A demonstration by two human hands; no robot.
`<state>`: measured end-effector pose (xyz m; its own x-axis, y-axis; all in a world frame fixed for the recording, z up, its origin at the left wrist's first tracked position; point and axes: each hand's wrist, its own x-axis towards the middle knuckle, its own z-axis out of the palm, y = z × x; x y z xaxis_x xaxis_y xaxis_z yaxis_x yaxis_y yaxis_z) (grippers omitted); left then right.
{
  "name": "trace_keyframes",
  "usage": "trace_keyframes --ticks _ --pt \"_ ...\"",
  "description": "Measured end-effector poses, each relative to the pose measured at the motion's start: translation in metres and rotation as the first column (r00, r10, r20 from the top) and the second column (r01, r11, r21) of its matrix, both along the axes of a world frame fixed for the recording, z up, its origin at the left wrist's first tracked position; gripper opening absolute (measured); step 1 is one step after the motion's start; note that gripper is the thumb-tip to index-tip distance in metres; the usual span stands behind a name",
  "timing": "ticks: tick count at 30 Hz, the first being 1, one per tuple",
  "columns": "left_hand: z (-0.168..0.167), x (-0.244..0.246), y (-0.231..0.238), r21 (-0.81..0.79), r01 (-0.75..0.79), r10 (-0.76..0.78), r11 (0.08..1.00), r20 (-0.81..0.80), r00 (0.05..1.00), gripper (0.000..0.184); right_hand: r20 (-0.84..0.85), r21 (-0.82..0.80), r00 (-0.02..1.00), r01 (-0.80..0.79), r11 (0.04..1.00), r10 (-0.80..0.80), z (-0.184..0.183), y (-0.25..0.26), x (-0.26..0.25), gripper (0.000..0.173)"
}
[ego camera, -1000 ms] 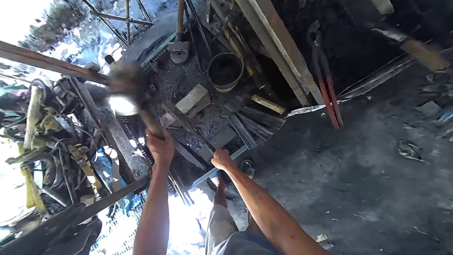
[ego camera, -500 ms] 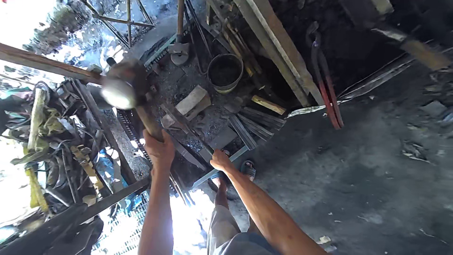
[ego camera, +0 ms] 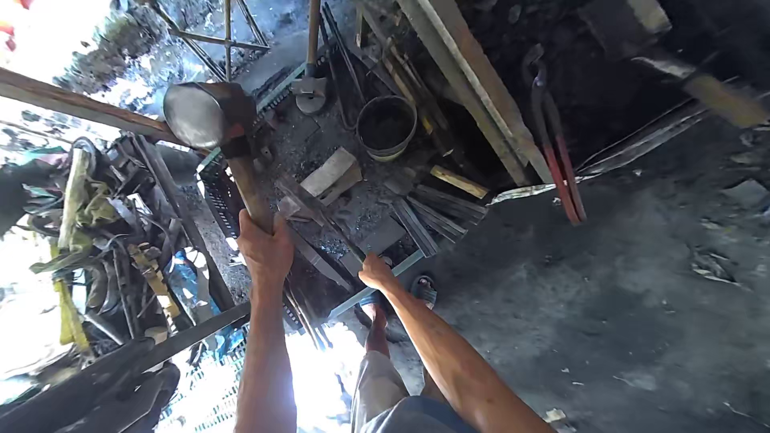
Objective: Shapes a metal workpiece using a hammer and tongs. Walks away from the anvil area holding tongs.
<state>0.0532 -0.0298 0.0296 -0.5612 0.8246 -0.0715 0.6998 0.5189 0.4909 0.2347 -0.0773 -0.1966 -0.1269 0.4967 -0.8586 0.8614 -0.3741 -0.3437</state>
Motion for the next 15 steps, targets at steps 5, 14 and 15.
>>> trace_keyframes --ticks 5,14,15 --pt "-0.126 -0.020 -0.011 -0.433 0.037 0.015 0.901 0.118 0.993 0.032 -0.012 -0.005 1.000 -0.002 1.000 0.002 -0.005 0.002 0.002 0.055" --pt "0.008 -0.029 -0.006 -0.058 -0.019 0.032 0.998 0.236 0.971 0.035 -0.028 -0.001 1.000 -0.001 1.000 0.001 0.010 0.009 -0.005 0.051" --pt "0.018 -0.025 -0.006 0.005 -0.021 0.020 1.000 0.188 0.982 0.036 -0.022 -0.001 1.000 0.000 1.000 0.000 0.009 0.008 -0.007 0.053"
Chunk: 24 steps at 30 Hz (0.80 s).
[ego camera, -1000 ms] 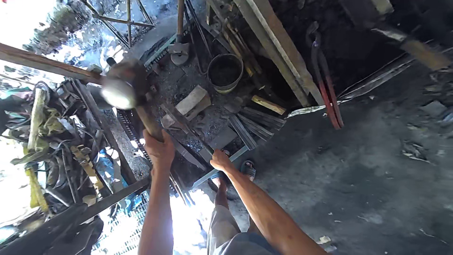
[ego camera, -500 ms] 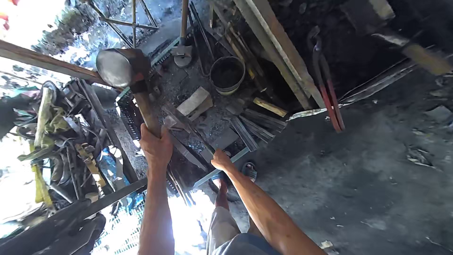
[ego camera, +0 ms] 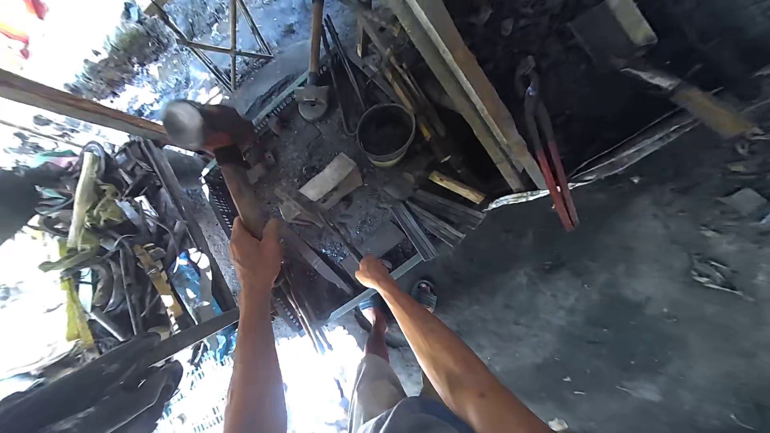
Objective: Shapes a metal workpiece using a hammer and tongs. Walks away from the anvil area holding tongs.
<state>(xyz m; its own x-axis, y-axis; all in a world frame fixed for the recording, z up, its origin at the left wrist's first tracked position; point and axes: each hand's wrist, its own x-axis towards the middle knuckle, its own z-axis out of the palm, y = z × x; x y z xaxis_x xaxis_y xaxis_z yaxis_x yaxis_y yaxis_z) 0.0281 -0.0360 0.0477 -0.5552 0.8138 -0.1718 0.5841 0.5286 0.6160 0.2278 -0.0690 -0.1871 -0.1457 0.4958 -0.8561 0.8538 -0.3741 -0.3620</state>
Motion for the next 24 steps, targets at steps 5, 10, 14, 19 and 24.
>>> trace_keyframes --ticks 5,10,14,19,24 --pt "-0.067 0.016 -0.011 0.009 0.012 -0.010 1.000 -0.215 0.976 0.041 0.038 -0.015 0.999 -0.002 1.000 0.003 -0.008 -0.004 -0.005 0.060" --pt "-0.137 -0.006 -0.012 -0.511 0.025 0.021 0.859 0.083 0.996 0.026 -0.004 -0.005 1.000 -0.011 1.000 0.011 -0.006 -0.005 -0.003 0.056" --pt "-0.068 -0.007 -0.014 -0.279 0.012 0.005 0.960 0.059 0.998 0.033 -0.039 -0.018 0.999 0.019 1.000 -0.020 -0.003 -0.003 -0.007 0.045" --pt "0.003 0.006 -0.014 -0.056 0.026 -0.034 0.998 -0.145 0.989 0.037 -0.031 -0.001 0.999 0.022 1.000 -0.022 -0.005 -0.008 -0.011 0.049" --pt "-0.080 0.010 -0.010 -0.119 -0.016 -0.006 0.993 -0.184 0.983 0.040 -0.010 -0.010 1.000 0.010 1.000 -0.011 -0.014 -0.009 -0.011 0.056"
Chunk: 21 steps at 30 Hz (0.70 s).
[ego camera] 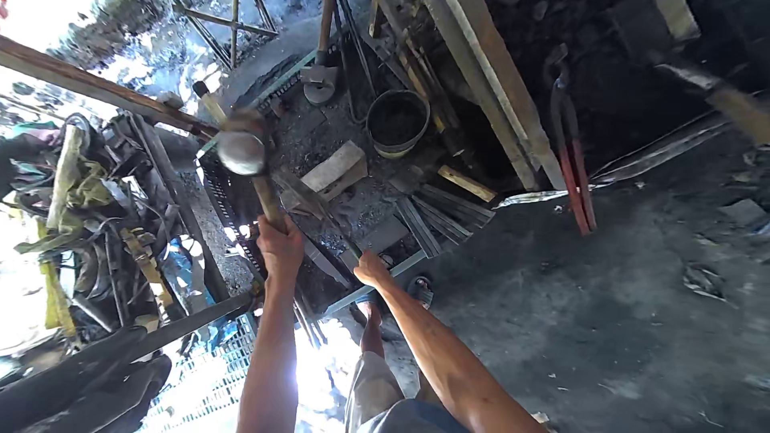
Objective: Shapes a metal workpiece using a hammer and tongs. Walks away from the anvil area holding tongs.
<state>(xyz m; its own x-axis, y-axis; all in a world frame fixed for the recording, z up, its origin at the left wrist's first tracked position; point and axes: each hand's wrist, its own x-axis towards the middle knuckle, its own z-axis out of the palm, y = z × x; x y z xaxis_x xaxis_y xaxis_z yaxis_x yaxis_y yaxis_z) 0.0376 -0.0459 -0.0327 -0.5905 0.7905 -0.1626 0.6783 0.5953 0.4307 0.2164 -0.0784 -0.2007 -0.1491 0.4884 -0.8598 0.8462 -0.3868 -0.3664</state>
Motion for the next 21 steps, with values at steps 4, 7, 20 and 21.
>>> trace_keyframes --ticks 4,7,20,21 --pt "-0.060 -0.027 0.006 -0.458 0.045 0.044 0.888 0.182 0.982 0.027 0.035 0.013 0.999 -0.028 1.000 0.027 0.002 -0.007 0.002 0.057" --pt "-0.071 -0.035 -0.010 -0.398 0.011 0.085 0.917 0.223 0.971 0.031 0.058 0.031 0.998 -0.020 0.999 0.018 0.004 -0.008 -0.002 0.061" --pt "-0.109 -0.037 -0.039 -0.368 -0.006 0.137 0.930 0.332 0.933 0.031 -0.189 0.202 0.971 -0.104 0.974 0.143 -0.042 0.012 0.024 0.048" --pt "-0.109 -0.039 -0.040 -0.368 -0.005 0.145 0.930 0.353 0.924 0.032 -0.205 0.189 0.968 -0.105 0.976 0.143 -0.044 0.013 0.026 0.050"
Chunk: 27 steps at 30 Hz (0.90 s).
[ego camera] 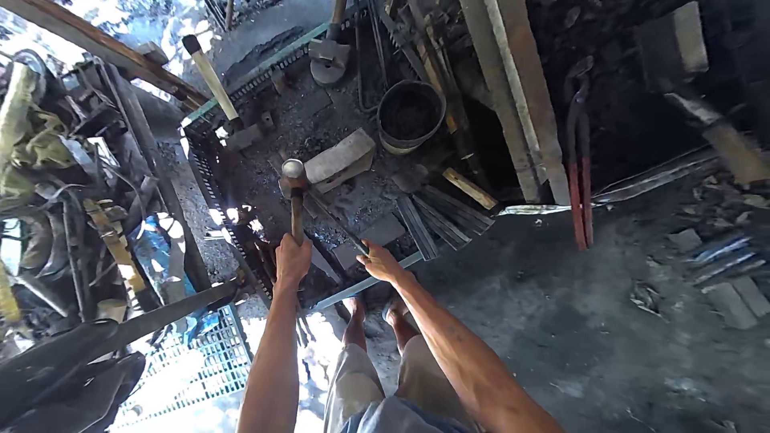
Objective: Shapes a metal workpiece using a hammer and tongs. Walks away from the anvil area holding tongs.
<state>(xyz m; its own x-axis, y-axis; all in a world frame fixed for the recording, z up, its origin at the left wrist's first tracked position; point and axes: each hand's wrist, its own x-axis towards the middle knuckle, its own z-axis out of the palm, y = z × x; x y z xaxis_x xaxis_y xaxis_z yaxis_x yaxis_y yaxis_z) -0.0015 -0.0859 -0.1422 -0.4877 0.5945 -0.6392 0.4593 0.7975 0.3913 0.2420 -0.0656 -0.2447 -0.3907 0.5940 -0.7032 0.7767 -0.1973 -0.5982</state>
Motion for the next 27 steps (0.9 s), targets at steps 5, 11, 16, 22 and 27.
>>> trace_keyframes --ticks 5,11,16,22,27 --pt "-0.008 -0.017 0.000 0.025 -0.099 0.093 0.995 0.161 0.983 0.031 -0.090 -0.048 0.995 0.043 0.998 -0.047 -0.011 -0.008 0.005 0.060" --pt "-0.012 -0.022 -0.002 0.048 -0.153 0.136 0.987 0.249 0.959 0.029 -0.054 0.072 0.996 0.069 0.995 -0.065 -0.022 -0.022 0.001 0.063" --pt "-0.012 -0.022 0.000 0.034 -0.151 0.138 0.988 0.248 0.959 0.030 -0.008 0.090 0.999 0.051 0.995 -0.050 -0.023 -0.028 0.009 0.063" --pt "-0.013 -0.012 0.002 0.023 -0.140 0.132 0.990 0.210 0.969 0.031 -0.040 0.079 0.999 0.028 0.996 -0.025 -0.018 -0.019 -0.002 0.060" --pt "-0.007 0.001 0.008 0.058 -0.249 0.224 0.967 0.274 0.935 0.034 -0.045 -0.013 0.999 -0.010 1.000 0.009 -0.015 -0.005 -0.010 0.049"
